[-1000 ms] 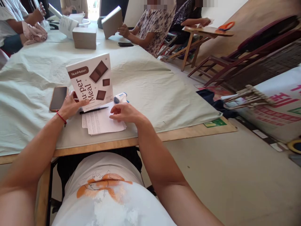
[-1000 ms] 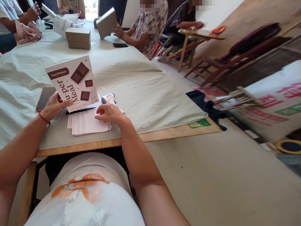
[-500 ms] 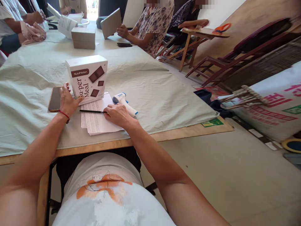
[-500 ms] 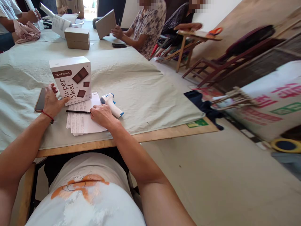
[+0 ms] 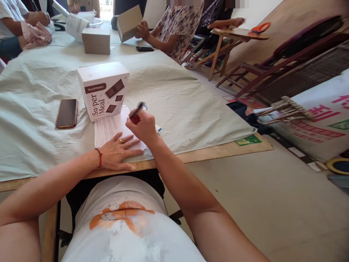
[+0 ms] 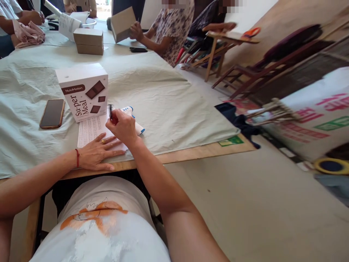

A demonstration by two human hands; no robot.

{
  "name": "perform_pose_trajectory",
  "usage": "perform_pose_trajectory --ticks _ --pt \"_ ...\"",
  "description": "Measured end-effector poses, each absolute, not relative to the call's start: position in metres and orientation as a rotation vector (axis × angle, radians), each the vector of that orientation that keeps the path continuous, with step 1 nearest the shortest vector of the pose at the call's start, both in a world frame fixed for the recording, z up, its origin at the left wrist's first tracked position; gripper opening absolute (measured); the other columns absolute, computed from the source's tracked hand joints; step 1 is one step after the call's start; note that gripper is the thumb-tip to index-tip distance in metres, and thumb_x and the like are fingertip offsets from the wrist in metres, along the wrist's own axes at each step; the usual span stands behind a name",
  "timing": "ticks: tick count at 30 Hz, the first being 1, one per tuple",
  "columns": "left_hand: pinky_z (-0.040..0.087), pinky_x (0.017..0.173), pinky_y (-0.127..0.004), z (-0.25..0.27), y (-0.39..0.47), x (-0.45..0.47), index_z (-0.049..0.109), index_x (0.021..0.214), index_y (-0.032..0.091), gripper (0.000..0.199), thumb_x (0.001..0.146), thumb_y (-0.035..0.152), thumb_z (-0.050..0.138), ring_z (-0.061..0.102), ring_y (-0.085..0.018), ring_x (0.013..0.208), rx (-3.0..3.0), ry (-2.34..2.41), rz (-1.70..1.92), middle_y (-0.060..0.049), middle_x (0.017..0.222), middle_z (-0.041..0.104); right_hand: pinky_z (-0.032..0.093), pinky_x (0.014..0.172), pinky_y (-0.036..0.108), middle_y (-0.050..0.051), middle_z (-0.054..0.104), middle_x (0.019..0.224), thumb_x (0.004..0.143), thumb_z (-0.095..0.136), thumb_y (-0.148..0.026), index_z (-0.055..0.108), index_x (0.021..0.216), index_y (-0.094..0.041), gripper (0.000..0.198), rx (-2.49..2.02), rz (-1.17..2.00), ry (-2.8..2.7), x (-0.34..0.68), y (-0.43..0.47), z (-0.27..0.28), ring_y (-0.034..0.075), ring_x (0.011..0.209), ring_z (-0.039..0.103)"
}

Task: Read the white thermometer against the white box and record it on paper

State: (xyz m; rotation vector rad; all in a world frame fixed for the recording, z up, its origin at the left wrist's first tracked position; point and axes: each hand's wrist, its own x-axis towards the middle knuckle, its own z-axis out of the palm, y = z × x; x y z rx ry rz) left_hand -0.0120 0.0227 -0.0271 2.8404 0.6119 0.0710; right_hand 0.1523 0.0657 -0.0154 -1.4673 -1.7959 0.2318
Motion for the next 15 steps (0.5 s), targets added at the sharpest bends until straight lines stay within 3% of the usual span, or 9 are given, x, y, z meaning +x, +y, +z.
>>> perform_pose_trajectory --ticks 2,8,12,15 --pt "0.019 0.120 -0.074 -0.029 0.019 -0.009 0.050 0.158 0.027 0.076 0.097 0.072 0.052 0.029 -0.047 0.158 2.871 0.634 0.000 -0.019 0.170 0.036 0.052 0.077 0.034 0.002 0.068 0.079 0.080 0.053 -0.020 0.060 0.083 -0.024 0.008 -1.306 0.382 -1.654 0.148 0.065 -0.013 0.019 0.075 0.064" --pt "0.014 0.121 -0.076 -0.030 0.016 -0.010 0.041 0.163 0.022 0.096 0.089 0.081 0.056 0.027 -0.049 0.157 2.852 0.627 0.037 -0.023 0.169 0.037 0.049 0.061 0.028 -0.004 0.057 0.060 0.077 0.054 -0.024 0.056 0.076 -0.024 0.003 -1.178 1.004 -1.508 0.141 0.074 -0.020 0.013 0.057 0.055" --pt "0.013 0.123 -0.073 -0.028 0.014 -0.013 0.027 0.166 0.013 0.111 0.085 0.081 0.061 0.033 -0.047 0.155 2.744 0.684 0.101 -0.031 0.167 0.036 0.046 0.059 0.027 -0.005 0.056 0.059 0.073 0.055 -0.023 0.050 0.069 -0.025 0.006 -1.239 1.029 -1.514 0.145 0.083 -0.036 0.012 0.056 0.051" --pt "0.013 0.120 -0.078 -0.023 0.015 -0.019 0.031 0.164 0.012 0.109 0.084 0.080 0.061 0.032 -0.050 0.155 2.723 0.689 0.042 -0.031 0.167 0.035 0.047 0.060 0.028 -0.005 0.054 0.060 0.074 0.055 -0.026 0.051 0.070 -0.026 0.006 -1.298 0.921 -1.556 0.146 0.082 -0.042 0.015 0.061 0.054"
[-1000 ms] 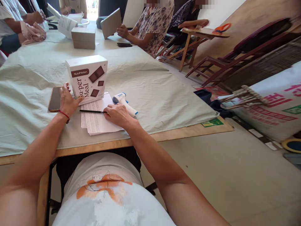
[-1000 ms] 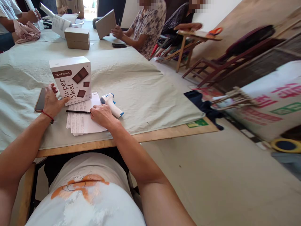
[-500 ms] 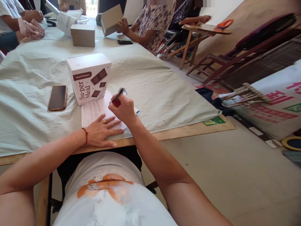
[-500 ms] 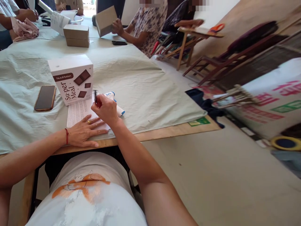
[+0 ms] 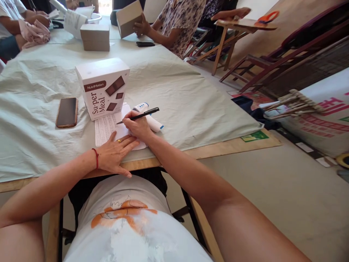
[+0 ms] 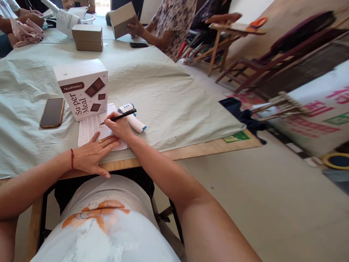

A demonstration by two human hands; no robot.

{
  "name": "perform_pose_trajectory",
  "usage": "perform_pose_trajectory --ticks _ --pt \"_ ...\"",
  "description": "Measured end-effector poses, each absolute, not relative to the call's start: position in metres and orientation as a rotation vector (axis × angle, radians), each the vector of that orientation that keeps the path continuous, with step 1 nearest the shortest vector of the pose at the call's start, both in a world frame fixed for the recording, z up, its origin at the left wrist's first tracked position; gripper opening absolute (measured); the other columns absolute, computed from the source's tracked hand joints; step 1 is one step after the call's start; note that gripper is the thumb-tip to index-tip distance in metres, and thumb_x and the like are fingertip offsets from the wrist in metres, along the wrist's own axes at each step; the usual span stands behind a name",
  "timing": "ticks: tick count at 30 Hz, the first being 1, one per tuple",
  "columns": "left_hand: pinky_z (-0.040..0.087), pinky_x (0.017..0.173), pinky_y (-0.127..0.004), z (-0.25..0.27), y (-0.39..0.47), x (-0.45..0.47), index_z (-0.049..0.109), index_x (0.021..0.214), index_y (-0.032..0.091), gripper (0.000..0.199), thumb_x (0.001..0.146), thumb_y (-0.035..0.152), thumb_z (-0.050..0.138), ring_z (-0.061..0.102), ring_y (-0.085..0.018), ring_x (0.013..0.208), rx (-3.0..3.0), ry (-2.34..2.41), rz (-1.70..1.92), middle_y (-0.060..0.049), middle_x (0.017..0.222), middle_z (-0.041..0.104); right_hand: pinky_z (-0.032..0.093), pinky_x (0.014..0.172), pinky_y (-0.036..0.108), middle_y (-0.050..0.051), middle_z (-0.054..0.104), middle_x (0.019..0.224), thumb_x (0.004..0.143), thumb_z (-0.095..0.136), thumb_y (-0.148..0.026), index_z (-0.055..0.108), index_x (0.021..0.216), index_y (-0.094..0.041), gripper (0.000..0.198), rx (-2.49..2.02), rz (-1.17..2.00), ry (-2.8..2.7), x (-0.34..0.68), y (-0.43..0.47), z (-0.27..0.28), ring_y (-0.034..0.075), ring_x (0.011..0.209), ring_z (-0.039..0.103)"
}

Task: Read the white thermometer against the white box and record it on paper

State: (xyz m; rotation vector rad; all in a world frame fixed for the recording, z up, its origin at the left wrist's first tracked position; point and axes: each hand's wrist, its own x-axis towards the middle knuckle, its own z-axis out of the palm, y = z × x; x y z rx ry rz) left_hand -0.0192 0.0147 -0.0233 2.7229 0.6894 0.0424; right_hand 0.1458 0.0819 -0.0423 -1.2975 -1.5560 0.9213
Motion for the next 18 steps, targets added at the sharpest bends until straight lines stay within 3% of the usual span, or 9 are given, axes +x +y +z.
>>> perform_pose_trajectory --ticks 4,9,18 --pt "0.013 0.116 -0.084 -0.020 0.018 -0.025 0.041 0.159 0.016 0.107 0.079 0.084 0.062 0.029 -0.054 0.154 2.757 0.693 -0.029 -0.030 0.167 0.035 0.053 0.070 0.030 -0.002 0.060 0.070 0.078 0.054 -0.026 0.054 0.072 -0.027 0.005 -1.329 0.837 -1.667 0.142 0.073 -0.041 0.017 0.072 0.061" --pt "0.013 0.116 -0.083 -0.020 0.019 -0.024 0.041 0.160 0.015 0.106 0.080 0.081 0.062 0.032 -0.053 0.153 2.780 0.686 -0.062 -0.030 0.164 0.039 0.054 0.078 0.031 -0.001 0.064 0.073 0.084 0.055 -0.025 0.048 0.068 -0.027 0.017 -1.419 0.721 -1.707 0.137 0.068 -0.039 0.017 0.076 0.063" --pt "0.019 0.117 -0.079 -0.020 0.017 -0.023 0.042 0.160 0.017 0.108 0.077 0.083 0.065 0.034 -0.052 0.151 2.809 0.712 -0.057 -0.027 0.163 0.042 0.056 0.080 0.032 0.000 0.067 0.076 0.088 0.054 -0.025 0.051 0.071 -0.028 0.017 -1.465 0.665 -1.781 0.136 0.069 -0.042 0.019 0.079 0.066"
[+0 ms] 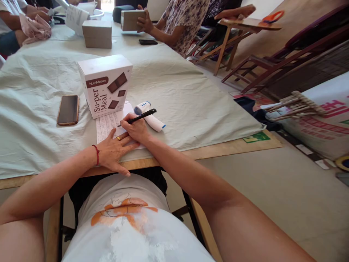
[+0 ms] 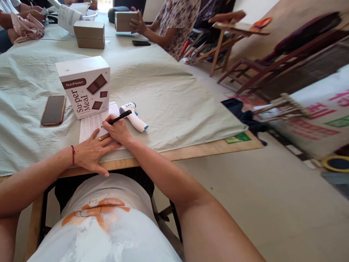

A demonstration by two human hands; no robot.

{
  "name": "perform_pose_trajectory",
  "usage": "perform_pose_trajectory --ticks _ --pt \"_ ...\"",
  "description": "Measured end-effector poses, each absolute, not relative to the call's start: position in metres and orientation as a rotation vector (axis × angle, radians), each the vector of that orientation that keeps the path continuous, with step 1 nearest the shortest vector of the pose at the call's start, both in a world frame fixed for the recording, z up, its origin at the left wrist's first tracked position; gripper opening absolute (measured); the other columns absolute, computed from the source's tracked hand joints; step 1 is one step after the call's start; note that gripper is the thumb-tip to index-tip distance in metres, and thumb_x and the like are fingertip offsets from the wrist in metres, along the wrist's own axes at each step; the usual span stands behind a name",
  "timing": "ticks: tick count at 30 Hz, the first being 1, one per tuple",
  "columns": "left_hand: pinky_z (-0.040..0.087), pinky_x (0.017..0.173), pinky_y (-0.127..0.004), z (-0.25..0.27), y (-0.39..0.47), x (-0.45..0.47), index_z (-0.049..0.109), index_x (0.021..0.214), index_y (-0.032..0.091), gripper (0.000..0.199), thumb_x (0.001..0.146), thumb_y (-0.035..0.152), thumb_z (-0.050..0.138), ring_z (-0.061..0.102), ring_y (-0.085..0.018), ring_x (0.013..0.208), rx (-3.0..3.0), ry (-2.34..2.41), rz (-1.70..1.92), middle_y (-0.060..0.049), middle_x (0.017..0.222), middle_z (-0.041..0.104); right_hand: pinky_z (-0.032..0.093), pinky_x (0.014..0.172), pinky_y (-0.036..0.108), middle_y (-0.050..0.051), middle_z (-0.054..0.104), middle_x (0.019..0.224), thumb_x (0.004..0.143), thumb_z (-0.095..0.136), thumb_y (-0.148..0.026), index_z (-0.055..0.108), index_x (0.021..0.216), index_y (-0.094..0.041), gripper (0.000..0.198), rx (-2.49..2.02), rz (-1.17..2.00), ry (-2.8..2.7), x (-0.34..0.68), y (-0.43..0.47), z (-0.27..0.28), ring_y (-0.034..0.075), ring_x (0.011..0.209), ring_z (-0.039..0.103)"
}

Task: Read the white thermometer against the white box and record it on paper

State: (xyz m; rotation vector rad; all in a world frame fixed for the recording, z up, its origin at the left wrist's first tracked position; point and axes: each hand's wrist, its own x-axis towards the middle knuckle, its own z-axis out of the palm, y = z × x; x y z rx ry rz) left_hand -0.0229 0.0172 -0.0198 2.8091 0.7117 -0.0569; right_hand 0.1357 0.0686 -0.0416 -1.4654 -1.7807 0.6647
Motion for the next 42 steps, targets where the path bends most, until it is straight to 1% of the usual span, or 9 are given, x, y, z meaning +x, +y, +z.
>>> perform_pose_trajectory --ticks 6,12,17,24,28,31,35,42 --pt "0.018 0.117 -0.080 -0.0177 0.0165 -0.0212 0.041 0.160 0.015 0.112 0.076 0.083 0.067 0.034 -0.053 0.151 2.804 0.730 -0.095 -0.028 0.162 0.043 0.056 0.080 0.032 0.001 0.068 0.076 0.088 0.055 -0.025 0.054 0.072 -0.027 0.016 -1.478 0.640 -1.801 0.1353 0.0692 -0.0417 0.019 0.079 0.067" --pt "0.018 0.118 -0.080 -0.0167 0.0160 -0.0205 0.041 0.160 0.016 0.111 0.075 0.083 0.067 0.035 -0.052 0.151 2.801 0.747 -0.112 -0.028 0.162 0.044 0.055 0.080 0.030 0.000 0.068 0.077 0.089 0.055 -0.025 0.052 0.072 -0.028 0.017 -1.471 0.656 -1.816 0.1354 0.0680 -0.0404 0.018 0.079 0.066" --pt "0.018 0.117 -0.081 -0.0170 0.0164 -0.0208 0.041 0.160 0.014 0.112 0.076 0.082 0.067 0.036 -0.052 0.150 2.806 0.745 -0.115 -0.029 0.161 0.045 0.055 0.081 0.031 0.001 0.068 0.078 0.089 0.055 -0.026 0.054 0.074 -0.027 0.015 -1.472 0.669 -1.810 0.1352 0.0687 -0.0409 0.018 0.080 0.067" --pt "0.019 0.117 -0.081 -0.0155 0.0161 -0.0206 0.041 0.160 0.013 0.112 0.076 0.081 0.069 0.036 -0.051 0.150 2.813 0.736 -0.115 -0.028 0.161 0.045 0.054 0.078 0.032 0.000 0.064 0.073 0.086 0.057 -0.025 0.051 0.071 -0.027 0.017 -1.421 0.690 -1.788 0.1366 0.0711 -0.0450 0.018 0.076 0.064" --pt "0.018 0.118 -0.079 -0.0135 0.0153 -0.0205 0.041 0.160 0.015 0.111 0.076 0.082 0.069 0.035 -0.050 0.151 2.815 0.751 -0.132 -0.027 0.161 0.045 0.054 0.077 0.034 0.000 0.063 0.072 0.086 0.058 -0.024 0.050 0.070 -0.027 0.018 -1.396 0.719 -1.771 0.1375 0.0722 -0.0471 0.019 0.075 0.063" --pt "0.020 0.118 -0.078 -0.0124 0.0151 -0.0204 0.041 0.160 0.016 0.111 0.075 0.082 0.069 0.035 -0.050 0.151 2.807 0.753 -0.133 -0.027 0.161 0.045 0.053 0.076 0.034 -0.001 0.062 0.071 0.086 0.058 -0.024 0.050 0.070 -0.027 0.019 -1.417 0.711 -1.751 0.1378 0.0728 -0.0483 0.019 0.074 0.062" --pt "0.020 0.118 -0.078 -0.0125 0.0152 -0.0205 0.041 0.160 0.015 0.111 0.075 0.081 0.070 0.035 -0.051 0.151 2.805 0.757 -0.133 -0.027 0.161 0.045 0.052 0.077 0.034 0.000 0.062 0.072 0.088 0.057 -0.025 0.051 0.071 -0.027 0.019 -1.428 0.691 -1.750 0.1373 0.0731 -0.0489 0.020 0.076 0.063" --pt "0.020 0.117 -0.078 -0.0159 0.0161 -0.0217 0.042 0.159 0.017 0.108 0.076 0.083 0.067 0.038 -0.050 0.149 2.822 0.731 -0.092 -0.027 0.161 0.046 0.052 0.078 0.035 0.000 0.062 0.072 0.087 0.060 -0.022 0.050 0.070 -0.027 0.020 -1.441 0.694 -1.740 0.1360 0.0723 -0.0472 0.020 0.075 0.063"
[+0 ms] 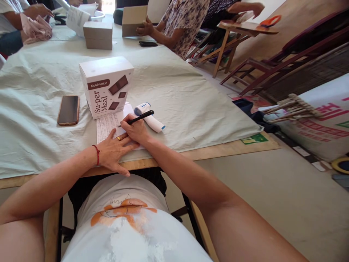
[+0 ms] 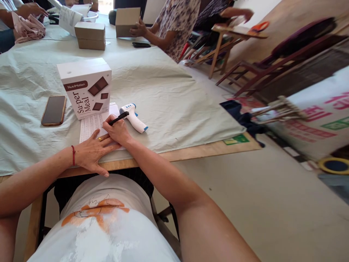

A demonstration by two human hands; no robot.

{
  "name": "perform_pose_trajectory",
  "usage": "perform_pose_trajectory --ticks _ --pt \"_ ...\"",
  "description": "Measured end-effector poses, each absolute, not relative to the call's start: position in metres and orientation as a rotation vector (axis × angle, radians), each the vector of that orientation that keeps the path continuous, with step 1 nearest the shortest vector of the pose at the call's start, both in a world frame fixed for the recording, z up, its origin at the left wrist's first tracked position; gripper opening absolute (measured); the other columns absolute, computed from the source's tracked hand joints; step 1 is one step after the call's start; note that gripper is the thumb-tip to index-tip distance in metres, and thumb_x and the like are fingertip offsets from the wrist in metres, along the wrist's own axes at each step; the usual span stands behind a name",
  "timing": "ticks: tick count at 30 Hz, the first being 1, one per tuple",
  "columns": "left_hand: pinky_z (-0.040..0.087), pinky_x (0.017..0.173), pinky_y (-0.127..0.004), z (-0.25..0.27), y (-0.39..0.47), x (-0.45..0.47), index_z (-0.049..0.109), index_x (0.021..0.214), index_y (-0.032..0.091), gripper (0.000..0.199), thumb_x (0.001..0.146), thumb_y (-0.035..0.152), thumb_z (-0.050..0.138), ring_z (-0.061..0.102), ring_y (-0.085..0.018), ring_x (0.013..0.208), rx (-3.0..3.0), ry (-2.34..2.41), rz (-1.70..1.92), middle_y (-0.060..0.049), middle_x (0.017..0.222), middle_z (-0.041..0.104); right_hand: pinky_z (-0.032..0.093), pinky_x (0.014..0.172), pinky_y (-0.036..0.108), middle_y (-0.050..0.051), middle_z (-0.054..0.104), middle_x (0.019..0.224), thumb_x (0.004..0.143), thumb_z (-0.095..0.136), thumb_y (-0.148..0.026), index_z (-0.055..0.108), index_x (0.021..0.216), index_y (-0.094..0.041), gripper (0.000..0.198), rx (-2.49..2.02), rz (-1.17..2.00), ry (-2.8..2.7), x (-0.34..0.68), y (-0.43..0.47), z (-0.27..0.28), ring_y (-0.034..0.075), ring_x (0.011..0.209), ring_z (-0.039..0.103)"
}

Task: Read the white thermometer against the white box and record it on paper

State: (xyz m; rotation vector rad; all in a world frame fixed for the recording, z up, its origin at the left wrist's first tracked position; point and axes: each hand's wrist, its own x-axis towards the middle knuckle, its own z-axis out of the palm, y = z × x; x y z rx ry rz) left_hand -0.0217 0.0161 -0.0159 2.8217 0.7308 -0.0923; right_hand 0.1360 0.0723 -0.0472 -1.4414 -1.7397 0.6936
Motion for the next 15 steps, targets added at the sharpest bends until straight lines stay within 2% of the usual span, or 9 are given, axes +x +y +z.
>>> perform_pose_trajectory --ticks 15 --pt "0.021 0.117 -0.078 -0.0128 0.0152 -0.0211 0.041 0.159 0.015 0.110 0.076 0.082 0.069 0.038 -0.050 0.149 2.829 0.742 -0.125 -0.027 0.160 0.047 0.053 0.077 0.035 0.000 0.062 0.072 0.085 0.059 -0.023 0.047 0.069 -0.027 0.021 -1.410 0.681 -1.755 0.1370 0.0736 -0.0497 0.020 0.075 0.062"
